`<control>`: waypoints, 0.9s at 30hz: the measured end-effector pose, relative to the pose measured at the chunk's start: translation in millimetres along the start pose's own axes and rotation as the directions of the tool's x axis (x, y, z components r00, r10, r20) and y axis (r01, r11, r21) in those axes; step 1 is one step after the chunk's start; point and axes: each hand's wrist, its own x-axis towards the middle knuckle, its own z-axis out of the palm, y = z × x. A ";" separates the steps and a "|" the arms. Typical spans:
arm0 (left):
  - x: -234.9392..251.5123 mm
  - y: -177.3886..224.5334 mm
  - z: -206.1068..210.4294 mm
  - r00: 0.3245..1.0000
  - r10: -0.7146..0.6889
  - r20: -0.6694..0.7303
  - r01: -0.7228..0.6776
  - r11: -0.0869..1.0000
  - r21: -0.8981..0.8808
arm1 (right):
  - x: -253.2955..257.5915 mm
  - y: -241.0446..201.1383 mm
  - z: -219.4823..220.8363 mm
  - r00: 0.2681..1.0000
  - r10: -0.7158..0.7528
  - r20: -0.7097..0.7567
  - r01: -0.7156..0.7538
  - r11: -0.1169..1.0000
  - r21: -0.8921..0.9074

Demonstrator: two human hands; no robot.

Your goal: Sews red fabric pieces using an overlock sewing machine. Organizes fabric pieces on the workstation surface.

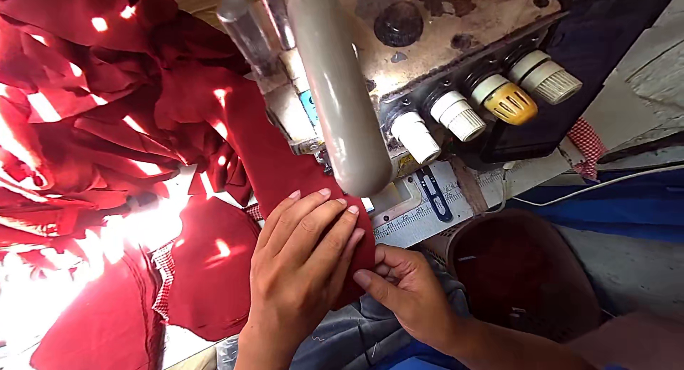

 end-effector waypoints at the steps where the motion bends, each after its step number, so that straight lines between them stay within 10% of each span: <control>1: 0.7 -0.8 -0.2 1.000 0.007 -0.004 -0.007 1.000 0.001 | 3.9 -2.0 -0.7 1.000 0.003 0.002 -0.003 1.000 -0.002; 13: -2.1 -0.3 1.3 1.000 -0.002 -0.009 0.002 1.000 0.029 | 42.2 -18.8 -7.3 0.999 0.041 0.026 -0.040 0.999 -0.038; 19: -58.8 31.7 4.7 0.900 -0.357 -0.251 0.331 0.933 -0.143 | 20.6 -10.4 -18.9 0.985 0.138 0.101 -0.131 0.988 -0.078; 21: -74.8 46.1 12.8 0.798 -0.577 -0.176 0.457 0.768 -0.449 | 12.7 -9.1 -21.8 0.982 0.156 0.106 -0.151 0.987 -0.058; 23: -78.8 55.0 19.4 0.695 -0.704 0.145 0.530 0.366 -0.765 | 8.2 -10.6 -22.8 0.982 0.155 0.107 -0.151 0.987 -0.046; 27: -74.4 49.8 25.5 0.634 -0.618 0.466 0.326 -0.332 -0.885 | 9.7 -12.1 -25.3 0.983 0.105 0.150 -0.098 0.994 -0.052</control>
